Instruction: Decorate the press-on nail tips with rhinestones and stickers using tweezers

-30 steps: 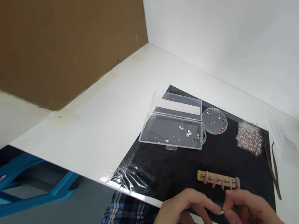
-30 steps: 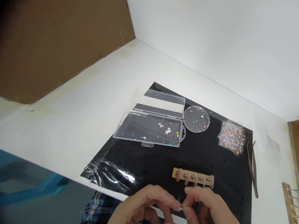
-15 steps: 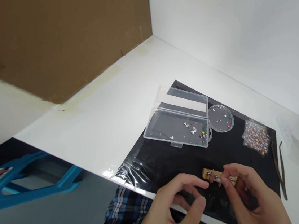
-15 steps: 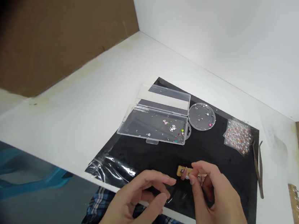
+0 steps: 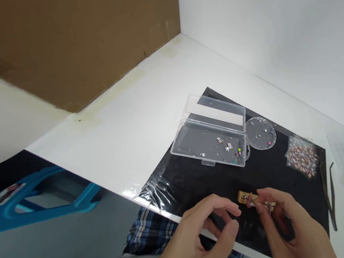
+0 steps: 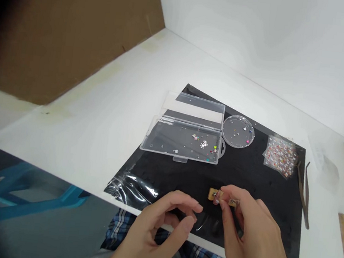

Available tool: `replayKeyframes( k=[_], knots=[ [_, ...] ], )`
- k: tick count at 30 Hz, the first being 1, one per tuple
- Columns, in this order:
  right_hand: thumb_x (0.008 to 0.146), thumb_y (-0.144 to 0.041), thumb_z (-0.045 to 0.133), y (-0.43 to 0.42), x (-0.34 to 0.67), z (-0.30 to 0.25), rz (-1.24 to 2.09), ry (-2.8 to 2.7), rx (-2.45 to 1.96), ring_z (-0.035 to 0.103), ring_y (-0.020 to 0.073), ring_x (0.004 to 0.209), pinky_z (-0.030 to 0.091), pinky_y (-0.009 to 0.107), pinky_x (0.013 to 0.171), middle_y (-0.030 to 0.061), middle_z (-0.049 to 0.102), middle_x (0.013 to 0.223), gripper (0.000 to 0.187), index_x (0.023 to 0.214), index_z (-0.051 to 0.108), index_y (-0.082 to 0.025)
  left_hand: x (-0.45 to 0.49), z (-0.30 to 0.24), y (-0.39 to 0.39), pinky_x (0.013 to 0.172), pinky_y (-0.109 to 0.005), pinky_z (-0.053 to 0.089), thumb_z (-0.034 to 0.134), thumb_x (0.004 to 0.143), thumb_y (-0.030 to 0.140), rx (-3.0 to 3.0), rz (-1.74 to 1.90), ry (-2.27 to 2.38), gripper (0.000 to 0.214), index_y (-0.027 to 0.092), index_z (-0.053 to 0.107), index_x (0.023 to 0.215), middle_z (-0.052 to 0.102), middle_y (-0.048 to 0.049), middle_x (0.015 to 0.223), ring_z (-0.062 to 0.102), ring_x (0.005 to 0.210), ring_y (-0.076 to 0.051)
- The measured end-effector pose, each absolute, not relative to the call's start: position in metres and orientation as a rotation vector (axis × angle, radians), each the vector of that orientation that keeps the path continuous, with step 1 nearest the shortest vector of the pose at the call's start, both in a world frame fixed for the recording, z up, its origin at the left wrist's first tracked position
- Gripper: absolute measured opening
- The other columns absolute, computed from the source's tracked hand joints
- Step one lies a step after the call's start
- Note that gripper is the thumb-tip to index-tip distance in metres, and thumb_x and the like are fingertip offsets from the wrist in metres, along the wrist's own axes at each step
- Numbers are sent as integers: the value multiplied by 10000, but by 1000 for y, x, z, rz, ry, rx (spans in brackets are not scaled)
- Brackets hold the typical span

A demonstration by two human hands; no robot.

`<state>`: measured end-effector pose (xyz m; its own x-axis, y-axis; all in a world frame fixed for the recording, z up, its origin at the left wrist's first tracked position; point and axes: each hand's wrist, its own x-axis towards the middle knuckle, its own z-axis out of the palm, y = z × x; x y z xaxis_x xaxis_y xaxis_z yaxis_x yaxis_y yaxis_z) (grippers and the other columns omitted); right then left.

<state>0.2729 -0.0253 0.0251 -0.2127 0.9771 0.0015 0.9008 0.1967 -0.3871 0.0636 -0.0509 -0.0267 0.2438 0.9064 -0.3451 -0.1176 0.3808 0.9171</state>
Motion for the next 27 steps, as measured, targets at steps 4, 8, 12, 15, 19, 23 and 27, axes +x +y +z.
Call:
replayKeyframes(
  k=[4,8,12,15,19,23,27],
  knots=[
    [1052,-505,583,-23,272,25,520,-2188,-1850,684,114,579,517,194,500,-19,785,843,247,1146,695,-307,62,-29,-54,501,-137,466,643,1005,370,875,773,1101,185,313,740,1153,726,-30,1083,714,762,-106],
    [1037,-555,584,-24,272,25,535,-2133,-1915,648,120,532,478,210,455,-17,745,762,301,1126,716,-299,62,-28,-55,450,-146,400,644,996,385,864,744,1121,200,303,743,1149,732,-44,1101,700,756,-115],
    [1035,-523,599,-25,272,27,548,-2148,-1898,683,130,583,510,210,480,-1,773,828,268,1128,705,-295,63,-24,-54,464,-162,408,644,986,375,849,735,1142,207,285,748,1140,737,-58,1099,688,752,-126],
    [1040,-501,596,-25,271,28,543,-2160,-1896,680,129,582,522,212,489,-3,777,833,249,1133,715,-303,62,-24,-54,464,-165,401,646,985,383,847,726,1132,215,280,746,1145,733,-65,1096,687,758,-132],
    [1045,-459,604,-22,270,27,515,-2186,-1828,673,112,582,510,199,497,-20,784,844,207,1142,720,-318,62,-26,-53,465,-162,397,644,990,389,855,724,1120,215,283,742,1149,727,-63,1106,689,764,-130],
    [1052,-467,591,-22,271,26,476,-2202,-1840,698,130,631,539,220,530,1,802,916,228,1164,714,-312,61,-25,-52,465,-159,390,640,999,411,842,709,1116,219,294,740,1155,715,-56,1111,691,762,-122],
    [1052,-502,584,-24,271,27,452,-2214,-1861,716,152,667,558,245,558,23,803,940,267,1161,723,-302,62,-25,-53,457,-157,378,640,997,390,849,724,1115,206,294,734,1153,714,-54,1107,701,761,-119]
  ],
)
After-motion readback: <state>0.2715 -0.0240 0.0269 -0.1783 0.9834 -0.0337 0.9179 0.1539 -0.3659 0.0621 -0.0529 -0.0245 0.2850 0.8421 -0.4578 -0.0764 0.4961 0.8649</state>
